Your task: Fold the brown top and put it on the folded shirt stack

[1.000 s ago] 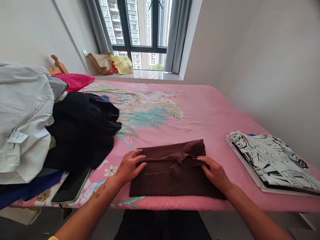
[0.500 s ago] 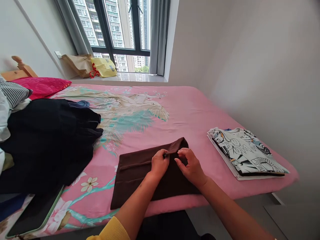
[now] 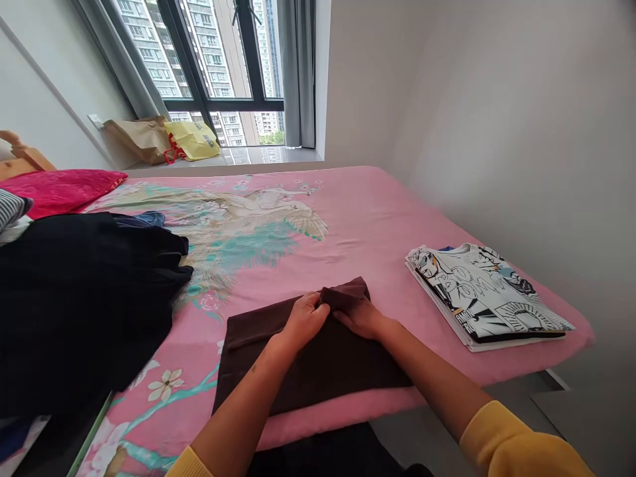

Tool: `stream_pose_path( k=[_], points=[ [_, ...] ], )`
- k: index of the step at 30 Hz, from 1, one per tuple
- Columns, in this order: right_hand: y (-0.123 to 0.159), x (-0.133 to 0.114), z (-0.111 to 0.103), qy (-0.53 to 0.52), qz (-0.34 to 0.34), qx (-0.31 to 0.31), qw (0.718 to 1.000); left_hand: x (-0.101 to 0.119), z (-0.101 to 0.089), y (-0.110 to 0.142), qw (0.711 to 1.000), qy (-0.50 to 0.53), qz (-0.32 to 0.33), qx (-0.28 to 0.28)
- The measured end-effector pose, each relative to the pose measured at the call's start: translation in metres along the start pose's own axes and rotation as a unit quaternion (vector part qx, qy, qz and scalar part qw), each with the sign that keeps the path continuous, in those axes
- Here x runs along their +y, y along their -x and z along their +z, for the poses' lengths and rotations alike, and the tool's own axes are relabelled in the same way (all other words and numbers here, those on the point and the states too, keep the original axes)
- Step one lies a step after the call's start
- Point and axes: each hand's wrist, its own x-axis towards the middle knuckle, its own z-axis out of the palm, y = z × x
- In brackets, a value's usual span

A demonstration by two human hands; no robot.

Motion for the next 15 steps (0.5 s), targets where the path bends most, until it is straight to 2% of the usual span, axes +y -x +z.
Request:
stream_pose_path(
  k=[3, 5, 8, 11, 15],
  points=[
    [0.006, 0.015, 0.004, 0.052, 0.002, -0.021, 0.998, -0.012, 0.014, 0.020, 0.989, -0.103, 0.091, -0.049],
    [0.012, 0.021, 0.007, 0.081, 0.013, -0.025, 0.996, -0.020, 0.021, 0.033, 0.976, -0.167, 0.122, -0.062],
    [0.019, 0.028, 0.009, 0.100, 0.063, -0.025, 0.993, -0.027, 0.026, 0.046, 0.952, -0.247, 0.163, -0.072],
    [0.022, 0.036, 0.011, 0.110, 0.110, -0.014, 0.988, -0.027, 0.025, 0.052, 0.938, -0.285, 0.176, -0.084],
    [0.025, 0.045, 0.015, 0.104, 0.150, 0.050, 0.982, -0.025, 0.027, 0.054, 0.934, -0.309, 0.160, -0.085]
  ],
)
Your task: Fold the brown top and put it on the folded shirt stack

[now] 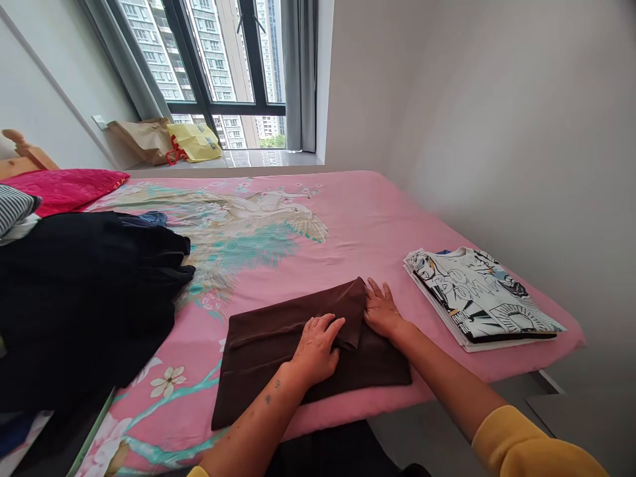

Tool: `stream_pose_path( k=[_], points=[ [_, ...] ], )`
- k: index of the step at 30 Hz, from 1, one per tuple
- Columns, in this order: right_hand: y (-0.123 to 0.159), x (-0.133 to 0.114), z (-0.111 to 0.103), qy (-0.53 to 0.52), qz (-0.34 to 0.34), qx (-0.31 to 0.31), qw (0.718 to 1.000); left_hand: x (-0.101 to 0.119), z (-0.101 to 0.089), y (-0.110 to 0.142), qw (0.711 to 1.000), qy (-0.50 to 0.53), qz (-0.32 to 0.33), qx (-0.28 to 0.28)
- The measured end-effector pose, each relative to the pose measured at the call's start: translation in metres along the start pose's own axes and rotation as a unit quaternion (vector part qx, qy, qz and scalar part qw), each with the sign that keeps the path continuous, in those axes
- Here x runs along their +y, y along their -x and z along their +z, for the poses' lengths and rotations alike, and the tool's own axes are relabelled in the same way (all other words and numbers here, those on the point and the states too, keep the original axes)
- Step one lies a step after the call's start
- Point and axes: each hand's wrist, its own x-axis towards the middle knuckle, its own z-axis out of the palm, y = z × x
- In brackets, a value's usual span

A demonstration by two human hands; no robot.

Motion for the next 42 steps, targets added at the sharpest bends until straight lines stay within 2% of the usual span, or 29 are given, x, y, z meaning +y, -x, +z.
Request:
stream_pose_path(
  k=[3, 6, 8, 9, 12, 14, 16, 17, 18, 21, 22, 23, 25, 27, 28, 30, 32, 35, 38, 42],
  points=[
    [0.002, 0.009, 0.002, -0.081, 0.011, 0.085, 0.993, 0.002, 0.002, 0.000, 1.000, -0.015, -0.010, -0.010],
    [0.002, 0.017, -0.002, -0.179, 0.116, 0.220, 0.952, 0.004, 0.004, 0.001, 1.000, -0.020, -0.014, -0.013],
    [0.000, 0.017, -0.009, -0.201, 0.180, 0.270, 0.924, 0.005, 0.003, 0.001, 1.000, -0.021, -0.014, -0.015],
    [-0.001, 0.013, -0.013, -0.202, 0.191, 0.276, 0.920, 0.006, 0.003, 0.001, 1.000, -0.022, -0.015, -0.016],
    [-0.006, -0.005, -0.026, -0.179, 0.151, 0.272, 0.933, 0.007, 0.003, 0.001, 0.999, -0.026, -0.021, -0.014],
    [-0.008, -0.019, -0.029, -0.133, 0.060, 0.237, 0.960, 0.007, 0.003, 0.001, 0.999, -0.027, -0.023, -0.014],
    [-0.009, -0.027, -0.026, -0.073, -0.030, 0.163, 0.983, 0.007, 0.003, 0.001, 0.999, -0.025, -0.024, -0.015],
    [-0.009, -0.028, -0.023, -0.046, -0.038, 0.122, 0.991, 0.006, 0.003, 0.002, 0.999, -0.023, -0.024, -0.014],
    [-0.009, -0.027, -0.020, -0.024, -0.009, 0.088, 0.996, 0.006, 0.004, 0.002, 0.999, -0.020, -0.025, -0.014],
    [-0.009, -0.024, -0.014, 0.005, 0.164, 0.055, 0.985, 0.005, 0.004, 0.003, 1.000, -0.011, -0.026, -0.012],
    [-0.009, -0.025, -0.014, 0.005, 0.188, 0.061, 0.980, 0.005, 0.005, 0.003, 1.000, -0.008, -0.025, -0.011],
    [-0.009, -0.027, -0.016, 0.000, 0.178, 0.068, 0.982, 0.005, 0.005, 0.003, 1.000, -0.006, -0.024, -0.010],
    [-0.008, -0.034, -0.019, -0.020, 0.091, 0.067, 0.993, 0.004, 0.007, 0.002, 1.000, -0.001, -0.023, -0.007],
    [-0.008, -0.041, -0.018, -0.055, 0.009, 0.026, 0.998, 0.002, 0.008, 0.000, 1.000, 0.012, -0.024, 0.004],
    [-0.008, -0.043, -0.015, -0.074, -0.011, 0.001, 0.997, 0.000, 0.007, 0.000, 0.999, 0.026, -0.024, 0.013],
    [-0.008, -0.044, -0.011, -0.109, -0.009, -0.033, 0.993, -0.006, 0.004, 0.001, 0.997, 0.058, -0.028, 0.039],
    [-0.007, -0.043, -0.010, -0.148, 0.011, -0.032, 0.988, -0.015, -0.004, 0.007, 0.994, 0.073, -0.038, 0.069],
    [0.006, -0.046, -0.024, -0.210, -0.011, 0.010, 0.977, -0.031, -0.020, 0.032, 0.992, 0.032, -0.051, 0.110],
    [0.034, -0.057, -0.042, -0.227, -0.110, 0.037, 0.967, -0.046, -0.031, 0.077, 0.989, -0.033, -0.050, 0.133],
    [0.076, -0.069, -0.044, -0.186, -0.175, 0.025, 0.967, -0.063, -0.034, 0.144, 0.987, -0.112, -0.065, 0.099]
  ],
)
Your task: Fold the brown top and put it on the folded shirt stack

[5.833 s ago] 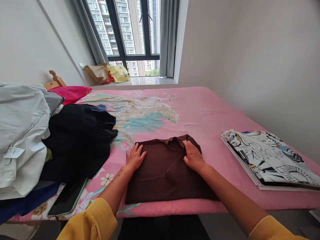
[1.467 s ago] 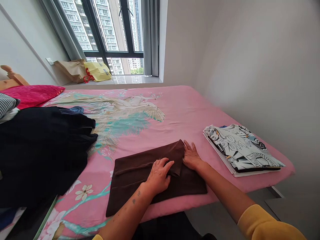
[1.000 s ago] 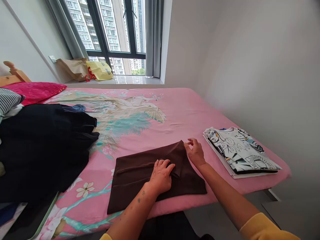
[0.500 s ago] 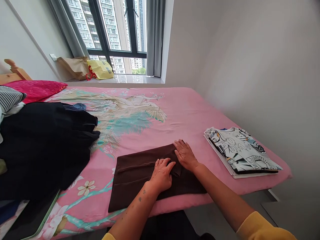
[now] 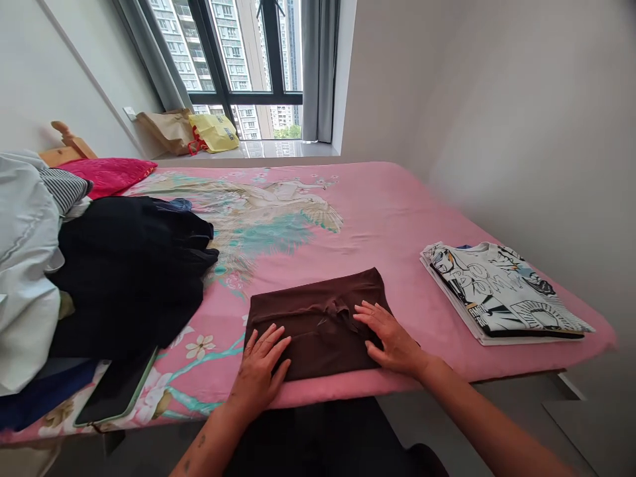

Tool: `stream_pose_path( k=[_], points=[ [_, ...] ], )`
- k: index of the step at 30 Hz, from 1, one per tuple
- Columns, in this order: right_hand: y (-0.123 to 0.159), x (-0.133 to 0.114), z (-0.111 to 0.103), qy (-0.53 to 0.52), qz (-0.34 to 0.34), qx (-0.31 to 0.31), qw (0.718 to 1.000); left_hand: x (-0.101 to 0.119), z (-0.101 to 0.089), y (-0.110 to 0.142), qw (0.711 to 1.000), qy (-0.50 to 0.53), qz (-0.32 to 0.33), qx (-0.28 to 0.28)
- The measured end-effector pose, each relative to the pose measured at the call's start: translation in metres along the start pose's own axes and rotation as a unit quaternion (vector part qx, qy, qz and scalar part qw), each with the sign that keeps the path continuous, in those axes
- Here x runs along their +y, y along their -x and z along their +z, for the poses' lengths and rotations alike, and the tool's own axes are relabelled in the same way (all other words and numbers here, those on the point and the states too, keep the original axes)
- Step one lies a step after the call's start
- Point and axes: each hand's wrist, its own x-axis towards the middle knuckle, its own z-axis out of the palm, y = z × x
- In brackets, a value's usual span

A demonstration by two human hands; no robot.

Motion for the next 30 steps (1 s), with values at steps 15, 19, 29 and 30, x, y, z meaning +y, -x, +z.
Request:
stream_pose_path(
  k=[15, 19, 29, 30],
  points=[
    [0.028, 0.002, 0.015, 0.120, 0.132, 0.139, 0.974, -0.031, -0.003, 0.020, 0.989, -0.012, -0.123, 0.080],
    [0.022, -0.027, 0.016, 0.122, 0.059, 0.119, 0.984, -0.005, -0.012, 0.032, 0.995, -0.041, -0.041, 0.077],
    [0.004, -0.061, 0.030, 0.072, 0.073, 0.118, 0.988, -0.020, -0.008, 0.025, 0.990, -0.004, -0.139, 0.029],
    [0.001, -0.065, 0.031, 0.068, 0.064, 0.108, 0.990, -0.024, -0.011, 0.020, 0.990, -0.001, -0.143, 0.016]
  ],
)
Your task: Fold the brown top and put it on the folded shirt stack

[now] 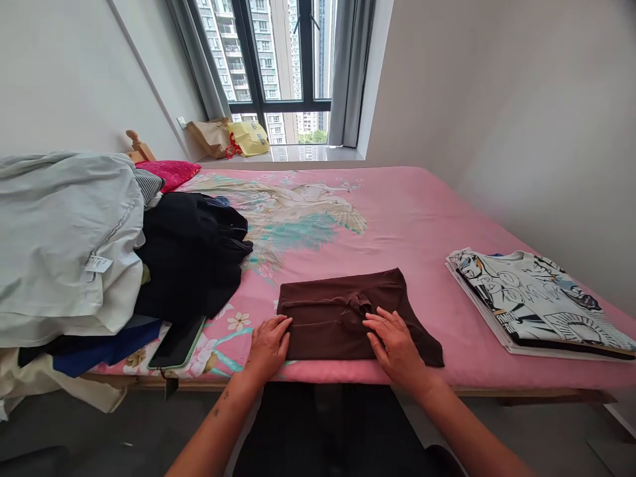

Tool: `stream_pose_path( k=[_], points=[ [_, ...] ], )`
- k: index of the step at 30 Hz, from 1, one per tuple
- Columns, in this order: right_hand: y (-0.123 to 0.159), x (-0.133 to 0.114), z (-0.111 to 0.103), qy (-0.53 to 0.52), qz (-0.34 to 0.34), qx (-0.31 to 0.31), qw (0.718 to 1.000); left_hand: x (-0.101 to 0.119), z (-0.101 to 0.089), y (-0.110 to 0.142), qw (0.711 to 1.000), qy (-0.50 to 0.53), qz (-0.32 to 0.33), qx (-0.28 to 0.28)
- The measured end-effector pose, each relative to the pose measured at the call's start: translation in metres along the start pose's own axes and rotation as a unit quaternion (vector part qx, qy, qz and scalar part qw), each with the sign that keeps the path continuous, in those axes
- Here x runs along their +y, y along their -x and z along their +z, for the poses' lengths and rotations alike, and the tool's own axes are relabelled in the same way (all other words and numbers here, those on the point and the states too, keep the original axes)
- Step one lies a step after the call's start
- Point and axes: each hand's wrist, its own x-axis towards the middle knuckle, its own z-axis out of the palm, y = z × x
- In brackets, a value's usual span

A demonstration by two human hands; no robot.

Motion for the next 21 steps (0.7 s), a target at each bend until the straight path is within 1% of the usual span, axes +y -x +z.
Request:
stream_pose_path(
  k=[2, 4, 7, 10, 13, 15, 17, 19, 21],
  points=[
    [-0.006, -0.005, 0.001, 0.000, -0.007, -0.011, 1.000, -0.003, -0.008, -0.011, 0.999, -0.008, -0.010, -0.034],
    [-0.012, -0.002, 0.001, 0.008, 0.008, -0.006, 1.000, -0.004, -0.014, -0.020, 0.997, -0.008, -0.025, -0.066],
    [-0.018, 0.018, -0.005, 0.024, 0.057, 0.034, 0.998, -0.006, -0.019, -0.028, 0.994, 0.022, -0.051, -0.099],
    [-0.010, 0.047, -0.017, 0.039, 0.122, 0.050, 0.991, -0.009, -0.019, -0.031, 0.988, 0.060, -0.070, -0.123],
    [0.012, 0.069, -0.032, 0.050, 0.186, 0.013, 0.981, -0.011, -0.021, -0.035, 0.980, 0.082, -0.089, -0.156],
    [0.028, 0.076, -0.040, 0.039, 0.220, -0.023, 0.974, -0.011, -0.023, -0.037, 0.975, 0.089, -0.105, -0.172],
    [0.041, 0.077, -0.046, 0.019, 0.249, -0.059, 0.967, -0.012, -0.025, -0.038, 0.971, 0.114, -0.118, -0.175],
    [0.049, 0.077, -0.048, 0.003, 0.278, -0.089, 0.956, -0.014, -0.028, -0.038, 0.960, 0.177, -0.130, -0.174],
    [0.051, 0.076, -0.049, -0.003, 0.301, -0.100, 0.948, -0.016, -0.030, -0.036, 0.938, 0.251, -0.150, -0.185]
  ],
)
